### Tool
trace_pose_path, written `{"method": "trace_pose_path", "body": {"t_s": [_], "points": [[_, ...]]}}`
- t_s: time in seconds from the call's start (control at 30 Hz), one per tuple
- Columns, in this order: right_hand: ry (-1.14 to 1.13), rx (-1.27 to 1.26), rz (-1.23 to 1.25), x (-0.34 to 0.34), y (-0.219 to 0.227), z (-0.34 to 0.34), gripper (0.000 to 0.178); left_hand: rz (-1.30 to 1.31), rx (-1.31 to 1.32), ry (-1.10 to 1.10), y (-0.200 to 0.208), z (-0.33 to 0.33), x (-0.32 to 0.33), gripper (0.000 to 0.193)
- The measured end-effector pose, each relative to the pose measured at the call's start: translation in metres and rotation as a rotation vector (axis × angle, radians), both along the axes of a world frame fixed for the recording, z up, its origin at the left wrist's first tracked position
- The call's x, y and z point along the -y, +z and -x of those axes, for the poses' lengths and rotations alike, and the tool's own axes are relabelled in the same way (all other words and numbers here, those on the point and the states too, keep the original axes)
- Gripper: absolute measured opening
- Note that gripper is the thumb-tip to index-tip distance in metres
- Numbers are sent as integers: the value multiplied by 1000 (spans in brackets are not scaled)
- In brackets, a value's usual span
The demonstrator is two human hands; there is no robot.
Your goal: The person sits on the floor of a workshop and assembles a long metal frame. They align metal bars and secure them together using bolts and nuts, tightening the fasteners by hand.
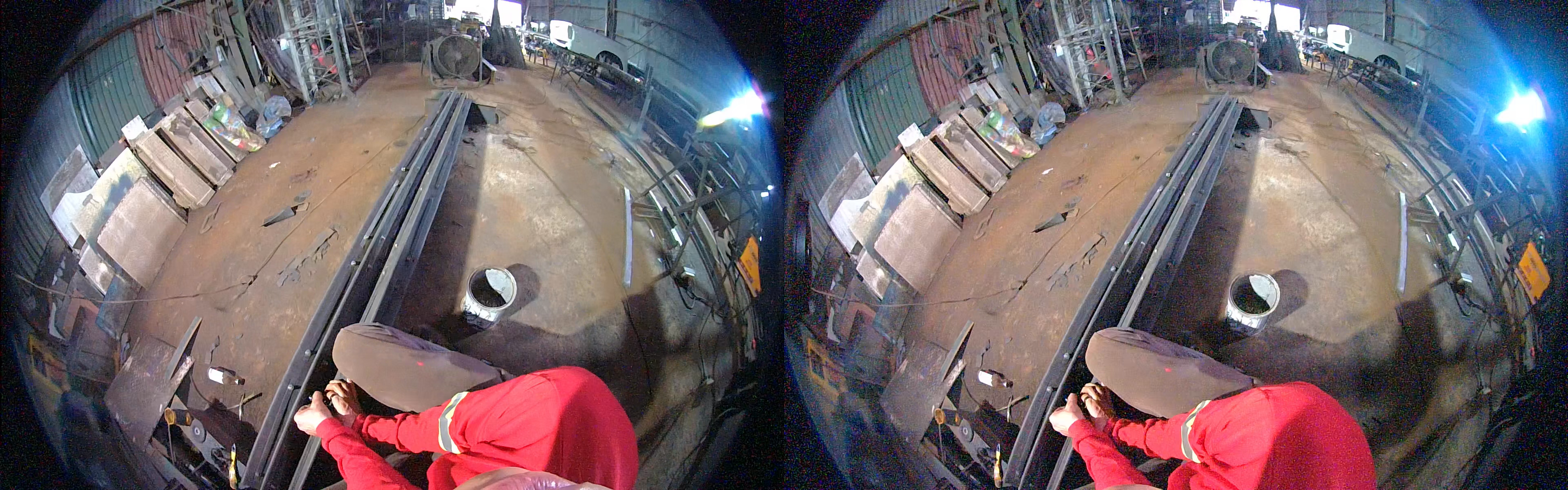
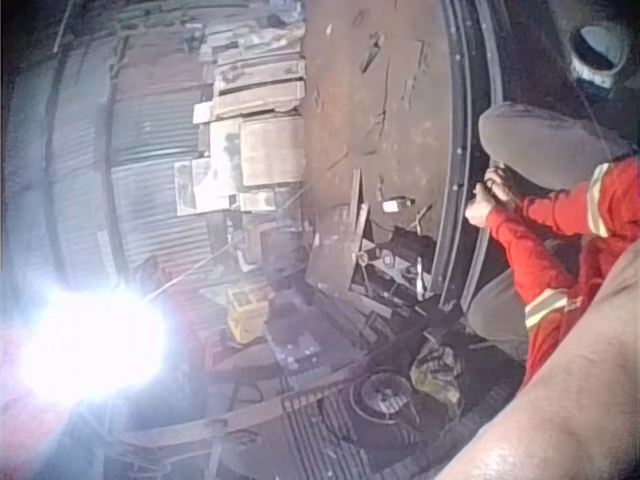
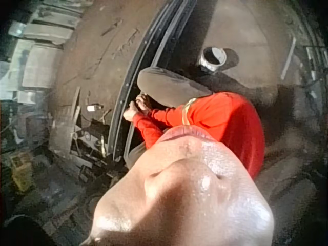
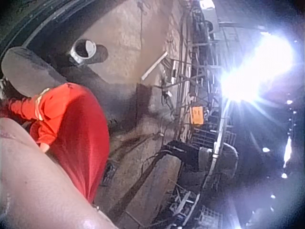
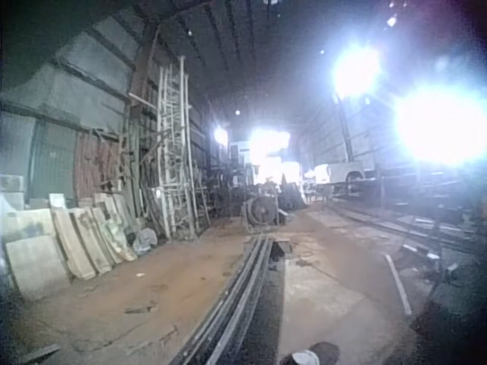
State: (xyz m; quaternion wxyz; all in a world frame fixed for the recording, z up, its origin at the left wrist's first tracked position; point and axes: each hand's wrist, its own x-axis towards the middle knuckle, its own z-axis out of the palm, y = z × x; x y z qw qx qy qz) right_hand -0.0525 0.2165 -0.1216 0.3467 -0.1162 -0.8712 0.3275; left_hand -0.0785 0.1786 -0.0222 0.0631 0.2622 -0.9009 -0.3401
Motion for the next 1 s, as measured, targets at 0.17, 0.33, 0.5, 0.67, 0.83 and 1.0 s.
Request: {"method": "trace_pose_path", "body": {"t_s": [0.17,0.33,0.5,0.67,0.83,1.0], "points": [[22,-57,25,2,-2,-2,22,-32,53,-112,-3,-1,11,43],[-13,21,10,8,-2,0,22,-196,180,-276,-8,2,23,40],[-35,29,-78,5,-3,0,15,-168,18,-240,-19,8,17,37],[-3,-17,-49,3,1,-9,15,-283,-28,-132,-37,16,25,34],[3,-53,-50,6,-1,-9,15,-268,-45,-68,-29,13,20,37],[-74,-142,-91,6,-23,4,15,-92,-48,-34,-10,0,4,37]]}}
